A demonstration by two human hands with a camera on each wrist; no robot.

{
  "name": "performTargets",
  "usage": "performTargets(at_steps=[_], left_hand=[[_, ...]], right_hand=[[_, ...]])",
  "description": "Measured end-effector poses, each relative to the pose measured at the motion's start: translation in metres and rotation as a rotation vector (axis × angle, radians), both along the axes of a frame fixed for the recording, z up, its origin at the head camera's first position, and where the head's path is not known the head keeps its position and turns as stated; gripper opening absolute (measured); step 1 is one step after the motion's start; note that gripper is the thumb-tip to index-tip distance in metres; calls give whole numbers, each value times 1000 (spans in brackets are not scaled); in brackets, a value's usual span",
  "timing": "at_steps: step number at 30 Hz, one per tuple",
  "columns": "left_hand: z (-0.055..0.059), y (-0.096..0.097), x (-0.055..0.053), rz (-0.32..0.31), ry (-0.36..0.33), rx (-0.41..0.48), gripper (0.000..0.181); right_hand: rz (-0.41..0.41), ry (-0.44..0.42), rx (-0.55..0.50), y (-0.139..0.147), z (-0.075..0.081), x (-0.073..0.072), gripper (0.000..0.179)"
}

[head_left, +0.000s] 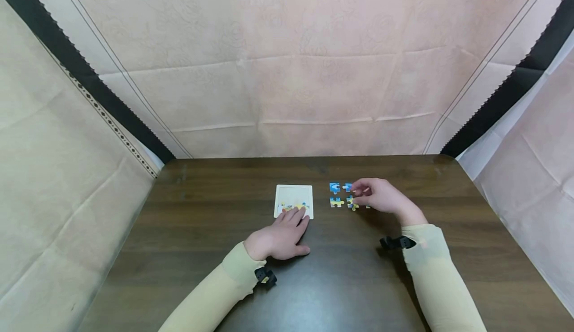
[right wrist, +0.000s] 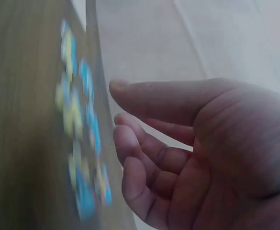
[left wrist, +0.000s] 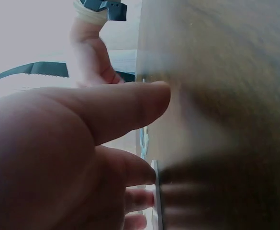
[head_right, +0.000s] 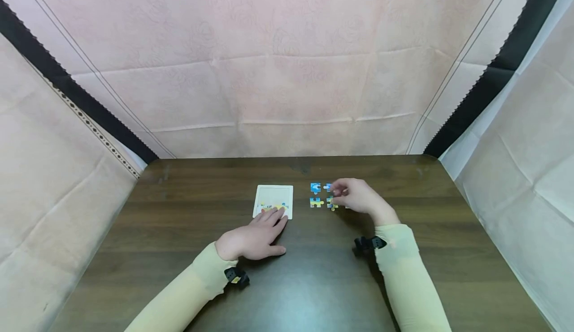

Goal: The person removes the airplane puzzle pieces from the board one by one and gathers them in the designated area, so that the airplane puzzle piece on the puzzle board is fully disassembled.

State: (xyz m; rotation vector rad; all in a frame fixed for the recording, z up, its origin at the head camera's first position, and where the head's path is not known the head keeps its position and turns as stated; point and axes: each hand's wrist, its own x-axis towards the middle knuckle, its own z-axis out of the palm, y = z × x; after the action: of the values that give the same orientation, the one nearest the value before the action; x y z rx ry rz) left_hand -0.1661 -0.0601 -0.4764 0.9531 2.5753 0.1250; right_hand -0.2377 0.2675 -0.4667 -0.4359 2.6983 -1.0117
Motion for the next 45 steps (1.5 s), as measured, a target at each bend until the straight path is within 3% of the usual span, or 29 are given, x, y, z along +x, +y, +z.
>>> performTargets(at_steps=[7,14,20,28,35,45], left_hand=[[5,-4,-4,-30,36,11,81],[7,-7,-6,-42,-3,90,75],[5,-16,-3,-43,-46,107,75],[0,-22,1,-48,44,66,75],[0,-23,1,-39,19,74,75],[4,-26,3,-52,-18,78,75]], right_hand=[[102,25,-19,-73,-2,-17,28],[112,15,47,-123,-7,-22,20],[97,15,97,-131,-12,-20,20],[94,7,101,-130,-13,-20,21],[117,-13,37,-130,-11,-27,22],[228,-69,-34,-149,-15,-34,24]])
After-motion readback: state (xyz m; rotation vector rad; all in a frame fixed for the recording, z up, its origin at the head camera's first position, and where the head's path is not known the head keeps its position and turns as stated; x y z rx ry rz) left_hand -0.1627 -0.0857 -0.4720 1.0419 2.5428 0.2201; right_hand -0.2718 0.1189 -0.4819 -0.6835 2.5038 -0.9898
